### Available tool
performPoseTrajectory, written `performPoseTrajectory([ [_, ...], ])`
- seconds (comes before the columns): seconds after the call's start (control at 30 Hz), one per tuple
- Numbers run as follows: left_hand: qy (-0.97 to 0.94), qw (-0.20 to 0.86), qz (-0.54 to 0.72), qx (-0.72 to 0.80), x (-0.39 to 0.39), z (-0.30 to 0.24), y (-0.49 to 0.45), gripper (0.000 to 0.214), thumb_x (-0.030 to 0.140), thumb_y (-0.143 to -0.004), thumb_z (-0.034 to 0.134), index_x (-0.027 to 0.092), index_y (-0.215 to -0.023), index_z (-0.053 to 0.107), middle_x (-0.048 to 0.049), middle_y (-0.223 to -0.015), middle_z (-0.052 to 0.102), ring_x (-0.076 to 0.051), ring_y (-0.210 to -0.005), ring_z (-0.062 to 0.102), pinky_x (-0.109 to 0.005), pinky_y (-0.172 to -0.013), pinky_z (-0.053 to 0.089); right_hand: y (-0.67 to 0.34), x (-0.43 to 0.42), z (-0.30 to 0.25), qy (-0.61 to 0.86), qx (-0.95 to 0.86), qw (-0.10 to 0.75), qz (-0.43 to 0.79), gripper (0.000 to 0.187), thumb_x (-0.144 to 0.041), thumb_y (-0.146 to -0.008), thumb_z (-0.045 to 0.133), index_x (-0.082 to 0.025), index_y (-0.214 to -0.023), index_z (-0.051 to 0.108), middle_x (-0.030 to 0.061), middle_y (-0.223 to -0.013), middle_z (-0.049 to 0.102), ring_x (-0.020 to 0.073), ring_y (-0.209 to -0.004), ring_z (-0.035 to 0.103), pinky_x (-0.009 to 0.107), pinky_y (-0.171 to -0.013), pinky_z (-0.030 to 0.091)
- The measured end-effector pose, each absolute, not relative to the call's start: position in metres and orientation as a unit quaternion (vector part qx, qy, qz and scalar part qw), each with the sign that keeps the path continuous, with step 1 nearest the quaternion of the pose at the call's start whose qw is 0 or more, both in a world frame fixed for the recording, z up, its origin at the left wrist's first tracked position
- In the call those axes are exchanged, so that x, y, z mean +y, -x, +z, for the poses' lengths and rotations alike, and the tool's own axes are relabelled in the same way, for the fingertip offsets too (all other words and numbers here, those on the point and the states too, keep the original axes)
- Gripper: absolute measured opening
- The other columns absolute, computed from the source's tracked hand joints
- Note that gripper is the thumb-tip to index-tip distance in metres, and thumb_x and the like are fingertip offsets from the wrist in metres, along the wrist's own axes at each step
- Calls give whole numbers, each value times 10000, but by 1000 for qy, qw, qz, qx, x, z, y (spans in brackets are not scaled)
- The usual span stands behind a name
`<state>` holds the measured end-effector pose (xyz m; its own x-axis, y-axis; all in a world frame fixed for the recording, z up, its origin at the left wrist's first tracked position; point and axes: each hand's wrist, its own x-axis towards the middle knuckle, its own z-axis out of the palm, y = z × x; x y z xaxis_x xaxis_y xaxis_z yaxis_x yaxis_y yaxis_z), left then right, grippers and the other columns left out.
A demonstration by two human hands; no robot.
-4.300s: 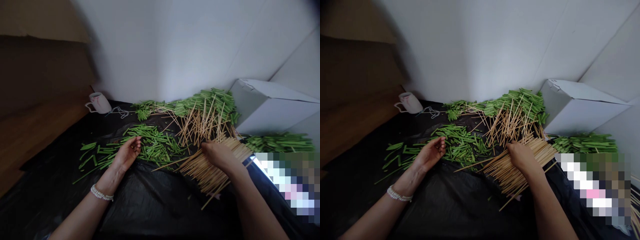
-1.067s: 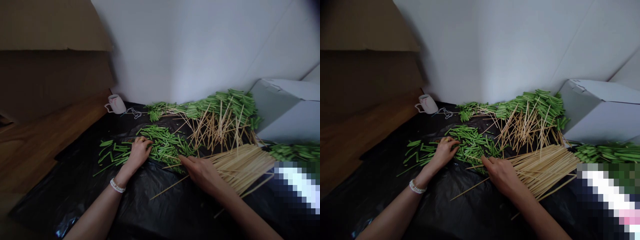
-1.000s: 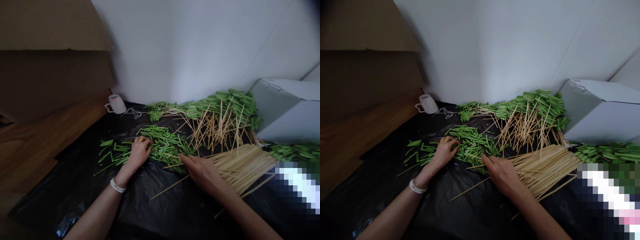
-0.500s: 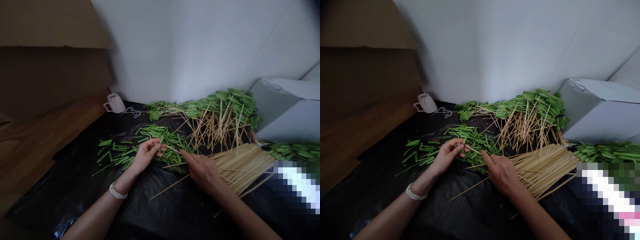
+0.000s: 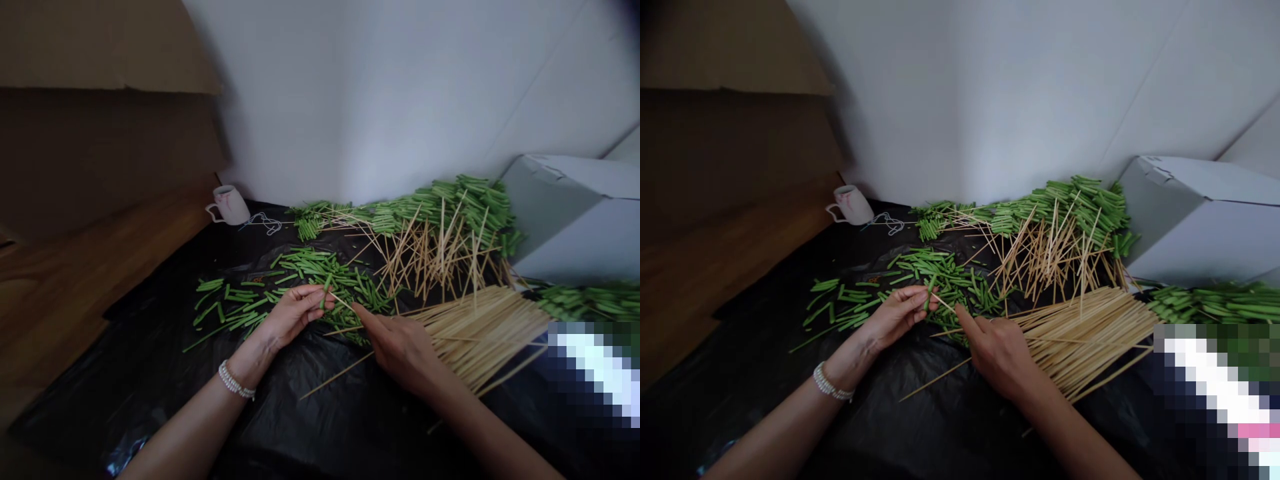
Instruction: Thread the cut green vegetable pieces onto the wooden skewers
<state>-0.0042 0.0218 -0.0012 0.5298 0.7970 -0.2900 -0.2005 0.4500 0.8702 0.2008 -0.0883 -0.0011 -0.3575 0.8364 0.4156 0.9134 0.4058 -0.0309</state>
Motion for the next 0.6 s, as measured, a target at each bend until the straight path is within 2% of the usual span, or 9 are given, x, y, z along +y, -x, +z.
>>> performPoseTrajectory([
  [0.17,-408,778,321,353,22,-2,4,287,293,-686,816,143,-921,745,-65,-897,746,-103,-753,684,-122,-577,505,-201,-88,0,533,-822,180,-95,485,-66,-839,420,-127,-1313,506,48,-770,706,133,-595,615,256,-552,371],
  [0.47,-412,777,318,354,21,-1,4,294,302,-672,825,140,-906,753,-56,-847,737,-96,-733,673,-122,-576,493,-200,-86,-2,510,-821,221,-129,424,-85,-844,410,-101,-1244,550,9,-652,651,134,-508,578,271,-504,330],
  [0.6,-407,778,320,355,21,0,4,287,300,-655,837,137,-877,757,-53,-823,735,-91,-716,666,-120,-565,483,-199,-86,-2,510,-822,221,-125,430,-74,-839,408,-98,-1246,544,10,-664,658,135,-517,587,271,-508,338],
])
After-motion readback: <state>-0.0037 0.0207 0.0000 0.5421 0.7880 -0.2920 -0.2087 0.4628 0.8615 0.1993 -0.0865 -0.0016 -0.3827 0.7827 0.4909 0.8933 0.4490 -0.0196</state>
